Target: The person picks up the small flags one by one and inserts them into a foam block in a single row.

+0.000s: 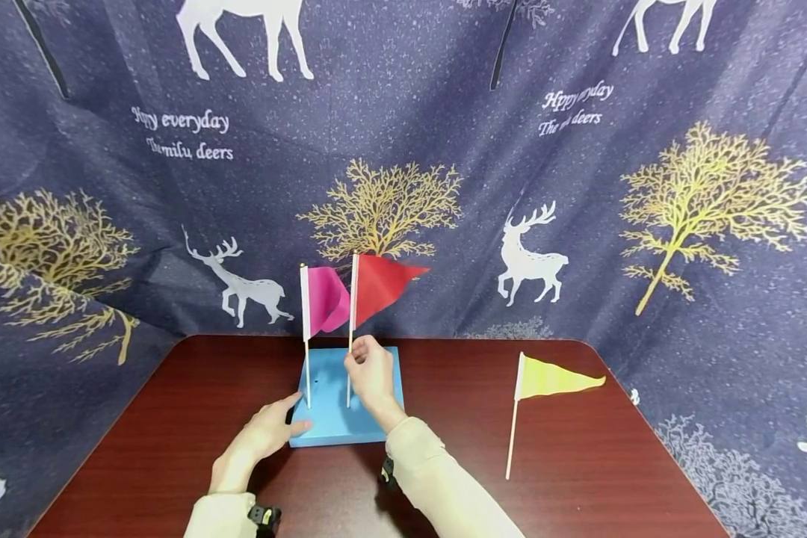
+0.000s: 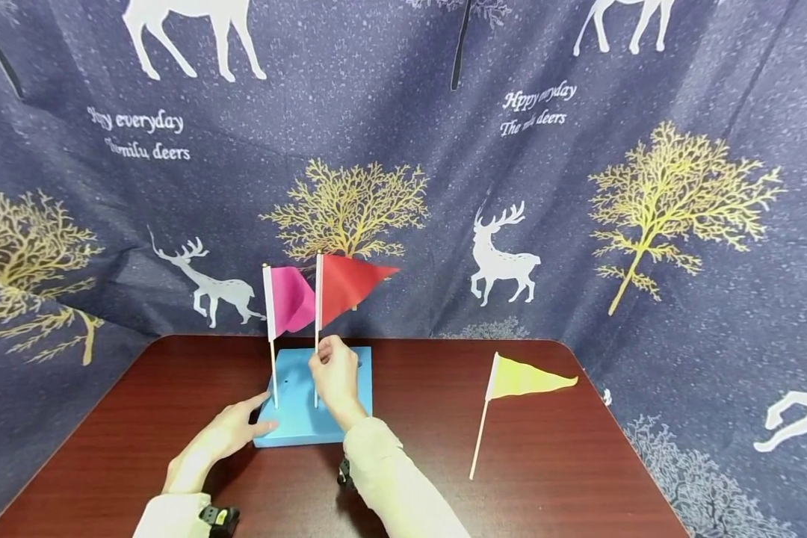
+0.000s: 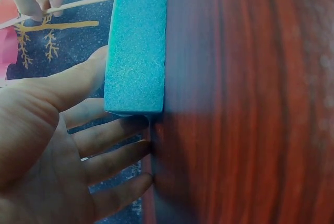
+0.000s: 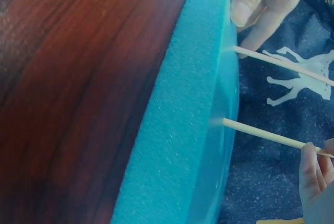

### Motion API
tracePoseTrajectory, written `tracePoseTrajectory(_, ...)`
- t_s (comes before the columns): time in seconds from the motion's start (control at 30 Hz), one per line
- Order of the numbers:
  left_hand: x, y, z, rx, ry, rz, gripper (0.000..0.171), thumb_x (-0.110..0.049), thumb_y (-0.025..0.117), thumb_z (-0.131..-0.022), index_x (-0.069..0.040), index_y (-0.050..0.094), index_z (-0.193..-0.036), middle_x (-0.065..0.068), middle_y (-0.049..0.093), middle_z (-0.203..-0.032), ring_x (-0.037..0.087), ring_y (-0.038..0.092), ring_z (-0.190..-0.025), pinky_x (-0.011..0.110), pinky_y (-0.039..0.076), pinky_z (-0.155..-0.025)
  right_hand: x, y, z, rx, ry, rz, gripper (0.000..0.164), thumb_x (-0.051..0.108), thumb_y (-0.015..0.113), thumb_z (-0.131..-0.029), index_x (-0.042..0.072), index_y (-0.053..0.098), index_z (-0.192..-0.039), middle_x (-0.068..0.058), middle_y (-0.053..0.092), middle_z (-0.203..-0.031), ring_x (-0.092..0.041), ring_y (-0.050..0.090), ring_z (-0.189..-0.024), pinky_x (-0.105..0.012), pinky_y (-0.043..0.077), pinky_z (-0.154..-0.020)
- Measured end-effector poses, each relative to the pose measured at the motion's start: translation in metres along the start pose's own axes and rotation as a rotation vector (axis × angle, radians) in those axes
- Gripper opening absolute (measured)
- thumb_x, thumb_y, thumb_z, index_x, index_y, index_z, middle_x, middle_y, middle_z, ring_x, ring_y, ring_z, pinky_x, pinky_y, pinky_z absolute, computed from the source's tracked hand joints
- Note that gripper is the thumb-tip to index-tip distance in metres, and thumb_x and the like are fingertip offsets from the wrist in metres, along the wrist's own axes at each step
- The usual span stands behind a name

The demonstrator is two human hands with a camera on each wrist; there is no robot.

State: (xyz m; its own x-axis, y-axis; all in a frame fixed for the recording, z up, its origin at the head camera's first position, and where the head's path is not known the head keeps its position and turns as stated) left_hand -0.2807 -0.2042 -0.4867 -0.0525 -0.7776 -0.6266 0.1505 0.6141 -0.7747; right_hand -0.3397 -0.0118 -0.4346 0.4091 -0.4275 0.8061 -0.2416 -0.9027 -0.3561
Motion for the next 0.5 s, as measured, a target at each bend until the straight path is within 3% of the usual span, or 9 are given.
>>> tracePoseTrajectory(0.5, 0.002, 0.001, -0.001, 0.001, -0.019, 0.0, 0.072, -0.032, 0.071, -0.09, 0.003, 0.042, -0.145, 0.03, 0.046, -0.14, 0.047, 0.042, -0.128, 0.061, 0.038, -0.098, -0.004, 0.009, 0.013, -0.02, 0.011, 0.035, 0.013, 0.003, 0.073, -0.081, 0.011, 0.064, -0.084, 0.009, 0.061, -0.07, -0.003, 0.058, -0.064, -0.022, 0.049, -0.062)
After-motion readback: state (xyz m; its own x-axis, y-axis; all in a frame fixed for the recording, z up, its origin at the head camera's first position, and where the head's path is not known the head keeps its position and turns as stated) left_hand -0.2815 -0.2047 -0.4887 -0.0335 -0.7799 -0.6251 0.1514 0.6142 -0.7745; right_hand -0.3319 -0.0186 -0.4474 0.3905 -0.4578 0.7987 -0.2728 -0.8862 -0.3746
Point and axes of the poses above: each hand's wrist, its own z-axis away from the middle knuckle, its own y-axis out of the palm, x = y × z, the point moved 4 cm from there along -z, towards the middle knuckle
